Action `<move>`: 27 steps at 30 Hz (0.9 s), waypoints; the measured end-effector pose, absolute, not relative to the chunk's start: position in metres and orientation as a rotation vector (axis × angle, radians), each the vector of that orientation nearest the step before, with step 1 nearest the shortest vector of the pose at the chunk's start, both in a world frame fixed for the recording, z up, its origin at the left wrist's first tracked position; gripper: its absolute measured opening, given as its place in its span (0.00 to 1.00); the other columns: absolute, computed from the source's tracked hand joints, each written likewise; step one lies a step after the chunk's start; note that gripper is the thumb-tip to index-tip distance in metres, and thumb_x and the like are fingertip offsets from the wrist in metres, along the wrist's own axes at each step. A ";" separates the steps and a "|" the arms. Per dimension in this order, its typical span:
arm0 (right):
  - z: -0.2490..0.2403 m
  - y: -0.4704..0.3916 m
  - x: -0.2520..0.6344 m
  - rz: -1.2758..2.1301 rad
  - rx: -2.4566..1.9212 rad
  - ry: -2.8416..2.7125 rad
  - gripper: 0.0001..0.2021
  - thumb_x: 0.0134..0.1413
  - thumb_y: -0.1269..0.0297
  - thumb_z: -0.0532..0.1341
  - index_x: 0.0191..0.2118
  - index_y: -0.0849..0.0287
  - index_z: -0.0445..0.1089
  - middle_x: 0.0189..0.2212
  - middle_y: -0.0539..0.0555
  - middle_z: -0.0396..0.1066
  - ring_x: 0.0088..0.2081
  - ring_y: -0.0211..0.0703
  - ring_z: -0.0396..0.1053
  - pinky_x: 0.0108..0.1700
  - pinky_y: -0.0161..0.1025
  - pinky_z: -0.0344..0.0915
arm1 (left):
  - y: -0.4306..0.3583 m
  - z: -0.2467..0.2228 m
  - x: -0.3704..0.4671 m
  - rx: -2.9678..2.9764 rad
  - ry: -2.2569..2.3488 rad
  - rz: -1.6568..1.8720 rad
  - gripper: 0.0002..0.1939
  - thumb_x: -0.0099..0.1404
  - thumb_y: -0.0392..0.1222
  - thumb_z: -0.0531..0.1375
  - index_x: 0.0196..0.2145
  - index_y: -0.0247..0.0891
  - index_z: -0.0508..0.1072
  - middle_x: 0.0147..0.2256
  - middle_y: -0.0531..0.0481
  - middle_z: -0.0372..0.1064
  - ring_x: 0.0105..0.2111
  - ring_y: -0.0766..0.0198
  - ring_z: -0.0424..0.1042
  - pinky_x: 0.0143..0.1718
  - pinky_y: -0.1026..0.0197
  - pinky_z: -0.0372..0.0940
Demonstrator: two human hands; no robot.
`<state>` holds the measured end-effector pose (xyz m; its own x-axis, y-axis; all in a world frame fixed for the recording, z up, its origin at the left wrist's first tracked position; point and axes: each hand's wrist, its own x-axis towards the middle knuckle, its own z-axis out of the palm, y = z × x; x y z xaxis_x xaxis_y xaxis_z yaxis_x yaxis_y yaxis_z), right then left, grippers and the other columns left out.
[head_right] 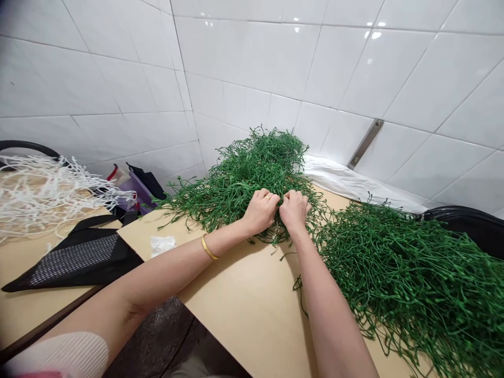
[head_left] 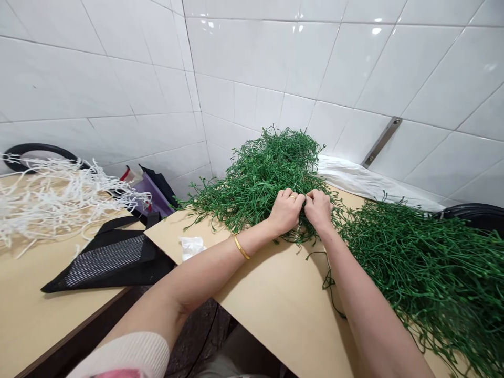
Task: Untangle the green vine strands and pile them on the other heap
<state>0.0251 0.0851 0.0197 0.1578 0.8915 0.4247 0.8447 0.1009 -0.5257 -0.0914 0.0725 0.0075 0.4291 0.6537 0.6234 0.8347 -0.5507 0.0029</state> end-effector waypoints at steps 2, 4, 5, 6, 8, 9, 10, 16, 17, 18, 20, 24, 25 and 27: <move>0.020 0.085 0.026 0.100 -1.705 -1.613 0.08 0.48 0.65 0.50 0.26 0.59 0.64 0.32 0.56 0.65 0.38 0.47 0.57 0.42 0.47 0.49 | 0.072 0.011 -0.090 -2.370 -1.321 -0.826 0.10 0.61 0.35 0.47 0.34 0.34 0.66 0.32 0.42 0.65 0.38 0.55 0.59 0.38 0.54 0.55; 0.023 0.086 0.029 0.123 -1.672 -1.552 0.07 0.48 0.64 0.51 0.25 0.59 0.62 0.31 0.56 0.65 0.39 0.47 0.56 0.43 0.47 0.48 | 0.070 0.015 -0.091 -2.367 -1.353 -0.828 0.09 0.61 0.38 0.47 0.34 0.34 0.66 0.32 0.42 0.65 0.38 0.55 0.59 0.38 0.53 0.55; 0.024 0.087 0.031 0.143 -1.651 -1.521 0.07 0.47 0.64 0.51 0.24 0.59 0.61 0.30 0.55 0.64 0.38 0.47 0.57 0.43 0.47 0.48 | 0.069 0.018 -0.092 -2.366 -1.365 -0.841 0.09 0.61 0.39 0.48 0.33 0.35 0.66 0.33 0.42 0.65 0.38 0.55 0.60 0.38 0.53 0.56; 0.026 0.088 0.035 0.174 -1.627 -1.491 0.06 0.47 0.63 0.51 0.24 0.58 0.60 0.28 0.54 0.64 0.37 0.46 0.57 0.43 0.46 0.49 | 0.068 0.020 -0.093 -2.367 -1.372 -0.874 0.09 0.61 0.40 0.49 0.34 0.35 0.66 0.35 0.42 0.64 0.39 0.55 0.60 0.38 0.54 0.56; 0.029 0.091 0.042 0.269 -1.566 -1.434 0.07 0.46 0.63 0.52 0.22 0.58 0.58 0.23 0.51 0.61 0.32 0.42 0.57 0.40 0.43 0.51 | 0.066 0.026 -0.096 -2.371 -1.366 -0.991 0.10 0.60 0.41 0.51 0.37 0.35 0.65 0.40 0.42 0.63 0.41 0.57 0.60 0.40 0.56 0.57; 0.031 0.092 0.046 0.332 -1.529 -1.406 0.07 0.46 0.63 0.53 0.22 0.58 0.58 0.21 0.49 0.59 0.29 0.40 0.56 0.37 0.41 0.52 | 0.067 0.029 -0.097 -2.370 -1.354 -1.061 0.12 0.60 0.41 0.52 0.40 0.34 0.65 0.43 0.42 0.61 0.42 0.58 0.60 0.41 0.57 0.58; 0.032 0.094 0.050 0.402 -1.490 -1.376 0.07 0.45 0.62 0.53 0.21 0.57 0.58 0.19 0.48 0.58 0.26 0.38 0.55 0.35 0.39 0.53 | 0.068 0.032 -0.099 -2.364 -1.341 -1.120 0.15 0.59 0.41 0.53 0.43 0.34 0.63 0.46 0.42 0.59 0.44 0.59 0.59 0.42 0.58 0.58; 0.037 0.096 0.064 0.839 -1.269 -1.159 0.11 0.40 0.56 0.58 0.22 0.57 0.57 0.15 0.44 0.55 0.18 0.32 0.54 0.23 0.34 0.53 | 0.073 0.038 -0.095 -2.317 -1.301 -1.066 0.12 0.58 0.42 0.55 0.38 0.34 0.66 0.45 0.41 0.62 0.48 0.55 0.56 0.44 0.55 0.56; 0.038 0.096 0.066 0.900 -1.239 -1.123 0.11 0.39 0.56 0.60 0.23 0.57 0.58 0.14 0.43 0.56 0.18 0.32 0.54 0.23 0.34 0.54 | 0.071 0.036 -0.093 -2.318 -1.268 -1.035 0.09 0.59 0.42 0.53 0.35 0.34 0.67 0.44 0.41 0.63 0.48 0.54 0.55 0.44 0.54 0.56; 0.039 0.095 0.067 0.958 -1.212 -1.090 0.11 0.38 0.57 0.61 0.24 0.57 0.59 0.14 0.43 0.56 0.17 0.32 0.55 0.22 0.34 0.55 | 0.068 0.034 -0.091 -2.329 -1.232 -1.006 0.09 0.60 0.41 0.51 0.33 0.35 0.68 0.42 0.42 0.63 0.48 0.54 0.55 0.43 0.54 0.56; 0.041 0.092 0.070 1.069 -1.166 -1.037 0.11 0.37 0.59 0.62 0.27 0.57 0.61 0.13 0.42 0.56 0.16 0.32 0.57 0.21 0.34 0.57 | 0.062 0.028 -0.086 -2.390 -1.182 -0.956 0.10 0.61 0.40 0.49 0.30 0.35 0.68 0.39 0.42 0.65 0.45 0.55 0.58 0.41 0.54 0.56; 0.042 0.082 0.072 1.256 -1.086 -0.978 0.09 0.39 0.67 0.61 0.30 0.56 0.62 0.11 0.40 0.54 0.15 0.32 0.58 0.23 0.36 0.63 | 0.060 0.021 -0.075 -2.622 -1.331 -1.189 0.12 0.61 0.39 0.48 0.26 0.36 0.68 0.31 0.44 0.65 0.36 0.61 0.63 0.38 0.57 0.58; 0.042 0.079 0.071 1.294 -1.067 -0.971 0.09 0.39 0.69 0.61 0.31 0.56 0.62 0.11 0.40 0.54 0.16 0.32 0.59 0.25 0.37 0.65 | 0.063 0.021 -0.072 -2.672 -1.458 -1.407 0.11 0.61 0.38 0.48 0.26 0.36 0.67 0.30 0.46 0.64 0.34 0.63 0.63 0.38 0.58 0.59; 0.041 0.073 0.070 1.367 -1.029 -0.959 0.10 0.38 0.72 0.60 0.32 0.56 0.63 0.12 0.40 0.55 0.16 0.32 0.60 0.27 0.38 0.67 | 0.070 0.025 -0.065 -2.687 -1.834 -2.056 0.08 0.59 0.36 0.50 0.27 0.36 0.67 0.29 0.49 0.64 0.29 0.67 0.64 0.34 0.62 0.60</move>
<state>0.0704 0.0734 0.0408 -0.0003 0.9986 -0.0528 -0.2902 -0.0506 -0.9556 -0.0650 0.0703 0.0253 0.0979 0.9328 0.3469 0.2387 -0.3604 0.9017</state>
